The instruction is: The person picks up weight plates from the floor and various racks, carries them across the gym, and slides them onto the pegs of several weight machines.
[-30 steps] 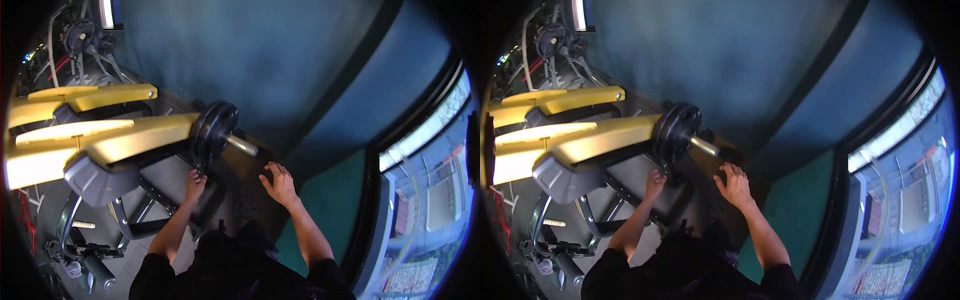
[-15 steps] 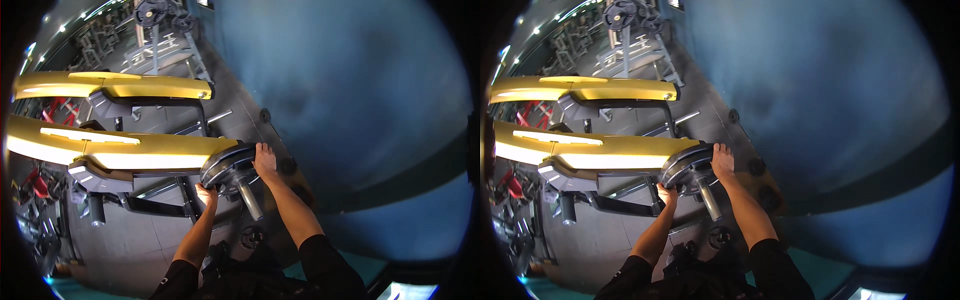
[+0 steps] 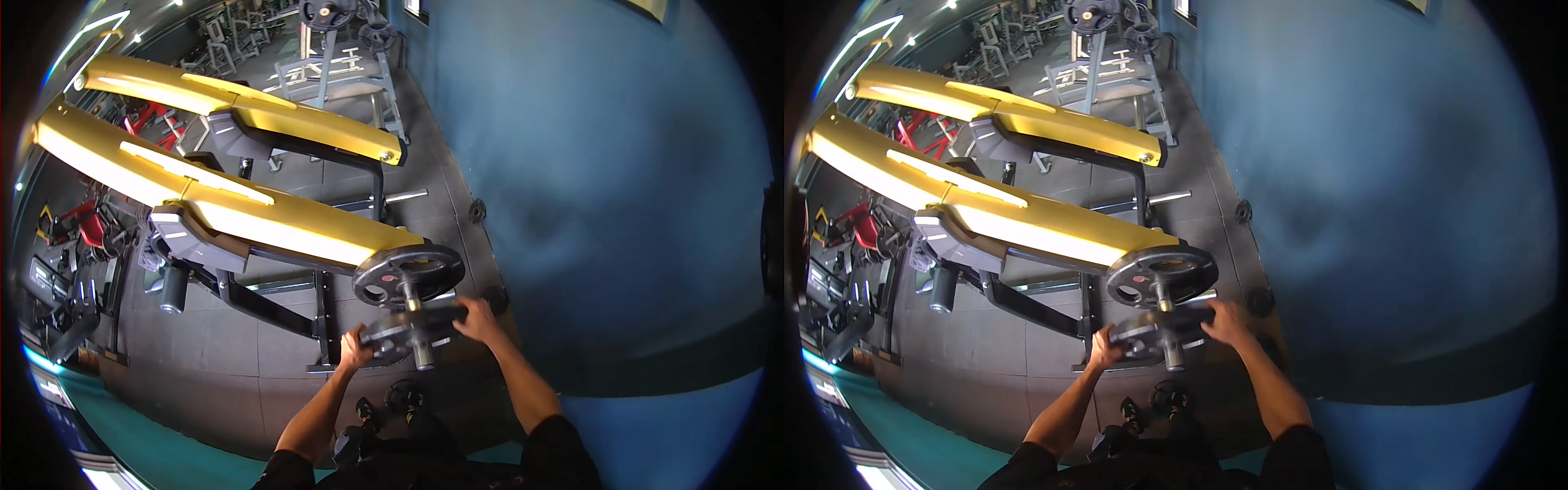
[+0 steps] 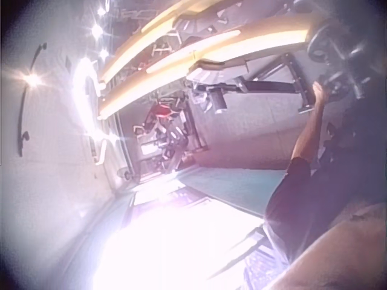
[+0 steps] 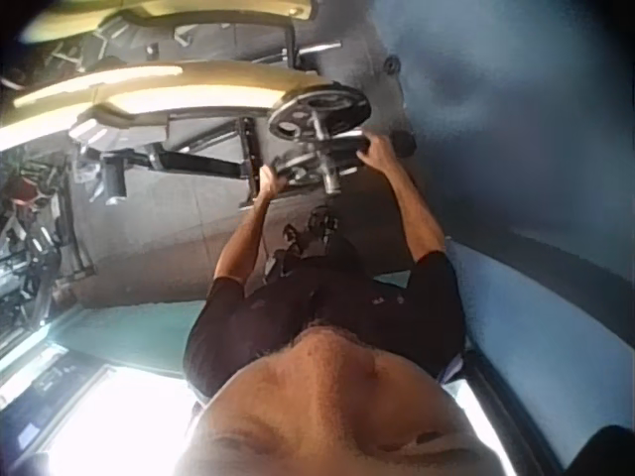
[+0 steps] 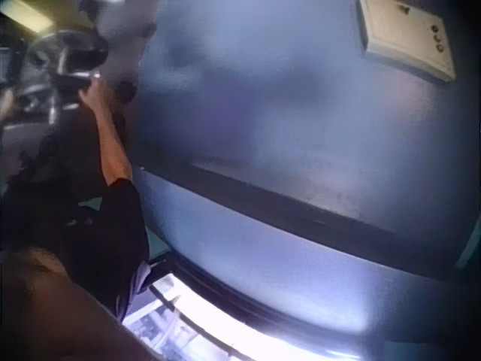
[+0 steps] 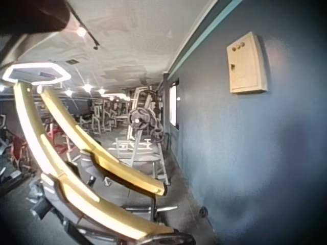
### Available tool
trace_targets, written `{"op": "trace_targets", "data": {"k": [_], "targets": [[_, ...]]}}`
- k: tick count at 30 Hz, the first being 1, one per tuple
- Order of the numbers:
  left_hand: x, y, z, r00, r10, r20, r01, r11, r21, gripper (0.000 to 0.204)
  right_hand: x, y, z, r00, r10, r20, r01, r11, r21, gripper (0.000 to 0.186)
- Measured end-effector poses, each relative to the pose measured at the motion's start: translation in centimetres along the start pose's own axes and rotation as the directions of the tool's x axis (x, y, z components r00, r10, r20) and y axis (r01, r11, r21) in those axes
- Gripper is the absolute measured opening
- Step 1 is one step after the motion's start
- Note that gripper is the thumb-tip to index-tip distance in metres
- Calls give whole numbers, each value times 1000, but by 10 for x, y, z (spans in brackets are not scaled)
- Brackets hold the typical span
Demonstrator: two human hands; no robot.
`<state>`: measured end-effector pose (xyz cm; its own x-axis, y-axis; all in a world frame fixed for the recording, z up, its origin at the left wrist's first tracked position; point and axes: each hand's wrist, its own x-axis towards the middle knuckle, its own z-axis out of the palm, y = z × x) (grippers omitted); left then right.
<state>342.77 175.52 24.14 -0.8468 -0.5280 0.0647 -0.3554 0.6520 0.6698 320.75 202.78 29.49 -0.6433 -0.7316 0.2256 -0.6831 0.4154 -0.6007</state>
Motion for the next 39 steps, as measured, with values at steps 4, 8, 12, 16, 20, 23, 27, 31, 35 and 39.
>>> {"op": "trace_targets", "data": {"k": [4, 8, 12, 16, 20, 23, 27, 31, 35, 39], "targets": [[-47, 50, -58, 799, 199, 567, 22, 933, -359, 41, -54, -39, -45, 911, -7, 412, -39, 994, 102, 41], [-85, 59, -77, 582, 356, 731, -247, 934, -258, 37, -112, -92, -43, 726, 73, 684, -267, 947, 181, 38], [-126, 7, -57, 490, 328, 807, -185, 944, -272, 39, -175, -107, 7, 644, 182, 743, -363, 928, 87, 37], [-162, -54, -89, 607, 343, 717, -263, 938, -226, 39, -184, -137, 72, 678, 108, 727, -407, 879, 249, 41], [-188, -94, -163, 546, 68, 835, -15, 997, -72, 46, -114, -225, 127, 437, -37, 899, -282, 943, 176, 62], [-217, -108, -239, 786, -47, 616, 59, 998, 1, 52, -75, -302, 169, 336, -99, 936, -68, 989, 129, 77], [-262, -168, -331, 838, -65, 543, 137, 986, -93, 58, -28, -406, 264, 201, -283, 938, 219, 946, 238, 84], [-307, -262, -412, 892, -136, 431, 308, 881, -360, 71, 27, -541, 336, 122, -319, 940, 263, 923, 280, 75], [-372, -338, -475, 963, -198, 184, 267, 800, -537, 71, 49, -657, 426, 66, -314, 947, 310, 909, 280, 55], [-393, -397, -543, 874, -473, 111, 462, 740, -489, 62, 87, -763, 501, -23, -364, 931, 410, 846, 341, 55]]}}
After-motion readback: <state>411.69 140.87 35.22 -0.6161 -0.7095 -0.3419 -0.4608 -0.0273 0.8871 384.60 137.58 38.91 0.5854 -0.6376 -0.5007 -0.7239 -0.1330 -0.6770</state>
